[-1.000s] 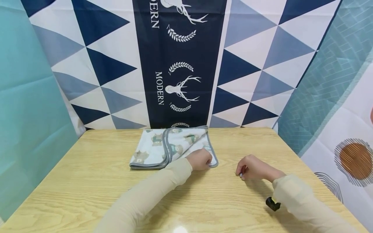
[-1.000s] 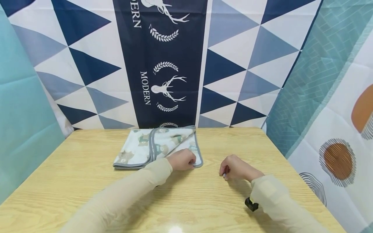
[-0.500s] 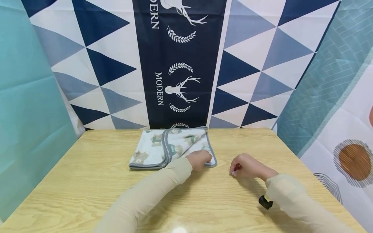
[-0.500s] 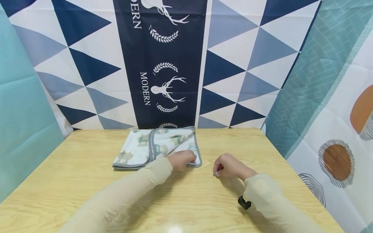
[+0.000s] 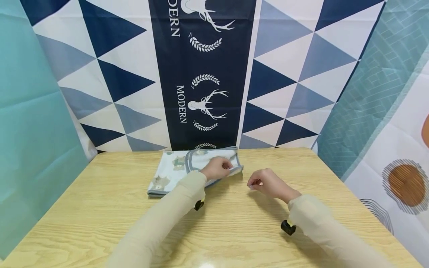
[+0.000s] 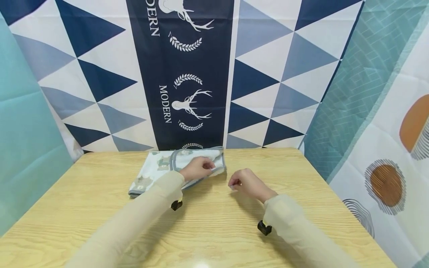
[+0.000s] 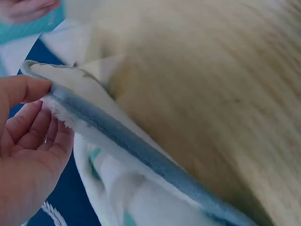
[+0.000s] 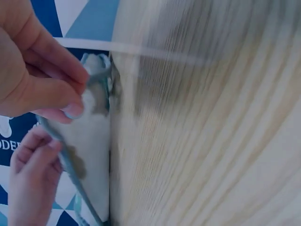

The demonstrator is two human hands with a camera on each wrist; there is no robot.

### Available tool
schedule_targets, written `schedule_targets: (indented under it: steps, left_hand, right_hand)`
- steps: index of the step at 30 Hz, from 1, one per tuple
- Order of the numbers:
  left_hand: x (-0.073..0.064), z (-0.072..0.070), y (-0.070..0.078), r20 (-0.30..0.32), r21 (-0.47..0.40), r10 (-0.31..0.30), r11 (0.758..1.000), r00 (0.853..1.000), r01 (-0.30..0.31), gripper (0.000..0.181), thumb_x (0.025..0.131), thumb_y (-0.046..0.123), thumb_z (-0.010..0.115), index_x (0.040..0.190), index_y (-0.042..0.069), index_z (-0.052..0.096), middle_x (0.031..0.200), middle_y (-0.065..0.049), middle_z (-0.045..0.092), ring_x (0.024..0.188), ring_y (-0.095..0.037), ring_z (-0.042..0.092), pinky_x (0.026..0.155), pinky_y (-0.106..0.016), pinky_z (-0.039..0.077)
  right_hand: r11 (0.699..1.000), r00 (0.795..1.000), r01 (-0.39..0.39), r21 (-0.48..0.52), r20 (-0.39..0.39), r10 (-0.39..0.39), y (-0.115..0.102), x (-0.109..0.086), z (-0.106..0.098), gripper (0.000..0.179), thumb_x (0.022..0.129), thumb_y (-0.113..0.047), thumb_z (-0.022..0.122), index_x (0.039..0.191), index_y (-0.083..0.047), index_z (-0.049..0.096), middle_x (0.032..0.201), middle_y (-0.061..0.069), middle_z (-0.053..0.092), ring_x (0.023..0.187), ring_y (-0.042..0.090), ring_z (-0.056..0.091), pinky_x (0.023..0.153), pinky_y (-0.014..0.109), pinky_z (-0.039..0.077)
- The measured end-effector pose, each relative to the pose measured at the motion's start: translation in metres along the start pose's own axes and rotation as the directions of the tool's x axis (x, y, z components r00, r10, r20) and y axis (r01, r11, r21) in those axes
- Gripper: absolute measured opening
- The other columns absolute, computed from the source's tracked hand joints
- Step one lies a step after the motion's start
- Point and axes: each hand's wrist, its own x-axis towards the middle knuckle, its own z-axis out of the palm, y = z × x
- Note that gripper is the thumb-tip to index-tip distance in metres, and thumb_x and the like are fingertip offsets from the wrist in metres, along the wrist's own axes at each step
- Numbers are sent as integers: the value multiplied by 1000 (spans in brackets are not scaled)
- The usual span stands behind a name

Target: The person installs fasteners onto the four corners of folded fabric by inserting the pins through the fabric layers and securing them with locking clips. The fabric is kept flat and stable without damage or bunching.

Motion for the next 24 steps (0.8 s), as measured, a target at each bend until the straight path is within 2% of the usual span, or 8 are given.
schedule_targets:
  steps: [4,10,17,20,24]
  left_hand:
    - [-1,-14,-6,-69,-136,-70,989,995,61,17,84,3,62,98,2,71,94,-11,71,79,-9,58,71,-17,47]
    - [-5,-15,-9,-92,-223,-104,971,990,82,17,84,4,64,99,1,70,92,-12,71,75,-5,55,66,-14,44]
    - [-10,-8,-7,-114,-209,-78,976,990,53,16,84,3,64,98,0,71,94,-14,71,77,-5,57,70,-14,46]
    - [-13,-6,-6,-132,-220,-72,975,989,41,15,83,2,64,97,0,71,93,-15,71,77,-6,58,71,-15,46]
    - [-16,-5,-4,-138,-229,-87,972,987,54,15,84,3,64,97,1,71,93,-14,71,77,-6,58,71,-14,46]
  right_hand:
    - [1000,993,3,12,-122,-1,-2,15,7,7,79,-2,74,84,-6,74,82,3,74,74,12,68,67,22,57]
    - [997,956,-20,72,-291,41,-2,32,22,8,78,0,75,86,-4,75,83,6,75,73,15,69,68,24,58]
    - [983,938,-85,163,-320,134,0,39,35,9,81,0,73,88,-4,75,88,9,75,78,20,71,71,26,59]
    - [979,933,-101,178,-323,156,-1,41,38,8,81,-2,72,89,-4,75,88,9,75,79,22,72,71,27,59]
    - [975,924,-111,191,-341,172,-1,46,39,7,81,-3,74,88,-4,75,87,10,75,79,23,72,70,27,59]
